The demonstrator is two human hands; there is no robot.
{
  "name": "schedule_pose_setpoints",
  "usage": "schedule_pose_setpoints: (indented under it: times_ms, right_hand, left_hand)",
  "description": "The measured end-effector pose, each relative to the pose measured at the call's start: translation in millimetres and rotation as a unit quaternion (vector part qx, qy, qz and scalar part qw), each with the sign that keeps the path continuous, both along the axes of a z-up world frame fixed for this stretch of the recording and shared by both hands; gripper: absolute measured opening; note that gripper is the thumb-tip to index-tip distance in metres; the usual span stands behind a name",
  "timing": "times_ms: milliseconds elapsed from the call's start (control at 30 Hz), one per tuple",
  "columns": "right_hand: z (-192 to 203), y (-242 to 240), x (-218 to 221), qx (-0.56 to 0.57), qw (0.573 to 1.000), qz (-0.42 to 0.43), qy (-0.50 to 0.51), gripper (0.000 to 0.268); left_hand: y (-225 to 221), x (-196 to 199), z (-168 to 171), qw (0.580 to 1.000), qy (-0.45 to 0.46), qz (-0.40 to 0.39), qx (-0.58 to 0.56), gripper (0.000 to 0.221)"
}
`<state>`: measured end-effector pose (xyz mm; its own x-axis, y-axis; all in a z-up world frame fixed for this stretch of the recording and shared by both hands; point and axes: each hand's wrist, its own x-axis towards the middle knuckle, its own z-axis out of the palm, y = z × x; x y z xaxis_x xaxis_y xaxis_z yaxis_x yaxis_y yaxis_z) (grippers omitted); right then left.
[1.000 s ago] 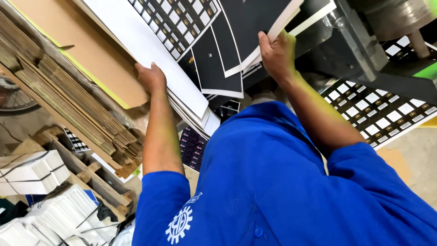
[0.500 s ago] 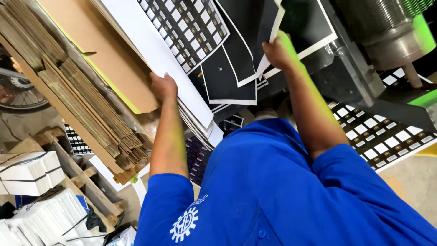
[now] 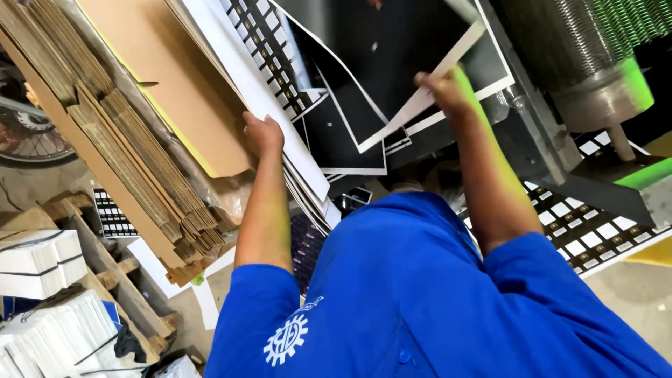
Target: Organizing and feeding printed sheets into a processing machine.
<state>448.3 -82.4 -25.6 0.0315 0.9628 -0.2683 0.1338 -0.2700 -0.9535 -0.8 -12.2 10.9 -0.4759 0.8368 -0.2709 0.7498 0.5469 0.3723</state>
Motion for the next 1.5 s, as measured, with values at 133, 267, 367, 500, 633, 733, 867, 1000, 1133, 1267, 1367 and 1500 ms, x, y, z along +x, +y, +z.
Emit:
schedule_pose_setpoints:
  times_ms: [133, 267, 367, 500, 633, 733, 867, 1000, 1133, 1267, 1367, 1500]
  right_hand:
    - [-50.4, 4.9, 26.5, -0.155, 0.96, -0.232, 0.009, 0.063]
    - [-52.0, -46.8, 7.3, -0.202, 0.892, -0.312, 0.258, 0.052]
    - [18.0, -55.8, -31.6, -0.322, 0.877, -0.209, 0.288, 0.047]
    - [61.1, -48.8, -55.0, -0.365, 0.909, -0.025, 0.197, 0.025]
    - [44.0, -28.4, -22.3, -0.253, 0.938, 0.142, -0.191, 0.033]
    - [63.0, 9.7, -10.8, -0.002, 0.914, 0.035, -0.405, 0.033]
    - [55.7, 57.5, -19.6, -0.086, 0.828, 0.017, -0.554, 0.093]
    - [1.7, 36.9, -60.8, -0.008, 0.797, 0.025, -0.603, 0.099]
    - [-20.6, 13.5, -95.6, 0.065, 0.825, 0.108, -0.551, 0.077]
    - [20.0, 24.3, -102.2, 0.123, 0.878, -0.019, -0.461, 0.076]
    - [34.5, 59.1, -93.8, 0.167, 0.899, -0.115, -0.388, 0.068]
    - [86.1, 112.3, -140.8, 0.119, 0.989, -0.091, -0.004, 0.024]
  left_hand:
    - [14.4, -7.2, -1.5, 1.0, -0.017, 0.004, 0.011, 0.056]
    - [10.1, -23.5, -17.4, 1.0, -0.005, 0.019, 0.02, 0.054]
    - [7.8, -23.5, -14.8, 0.999, -0.006, 0.028, 0.031, 0.05]
    - [7.4, -22.3, -15.8, 0.999, 0.005, 0.025, 0.029, 0.05]
    - [6.9, -10.4, -0.6, 1.0, 0.014, 0.014, 0.023, 0.047]
    - [11.2, 6.3, 37.1, 1.0, 0.0, 0.016, -0.012, 0.036]
    - [14.2, 13.6, 47.9, 0.999, -0.006, 0.002, -0.035, 0.027]
    - [13.8, 9.9, 44.6, 1.0, -0.011, 0.006, -0.028, 0.027]
    - [14.1, 11.4, 46.7, 1.0, -0.013, 0.012, -0.015, 0.029]
    - [13.4, 11.9, 43.2, 1.0, -0.015, 0.019, -0.014, 0.031]
    - [14.8, 16.6, 49.2, 0.999, -0.022, 0.021, -0.021, 0.028]
    - [14.6, 16.0, 41.7, 0.999, -0.021, 0.029, -0.016, 0.028]
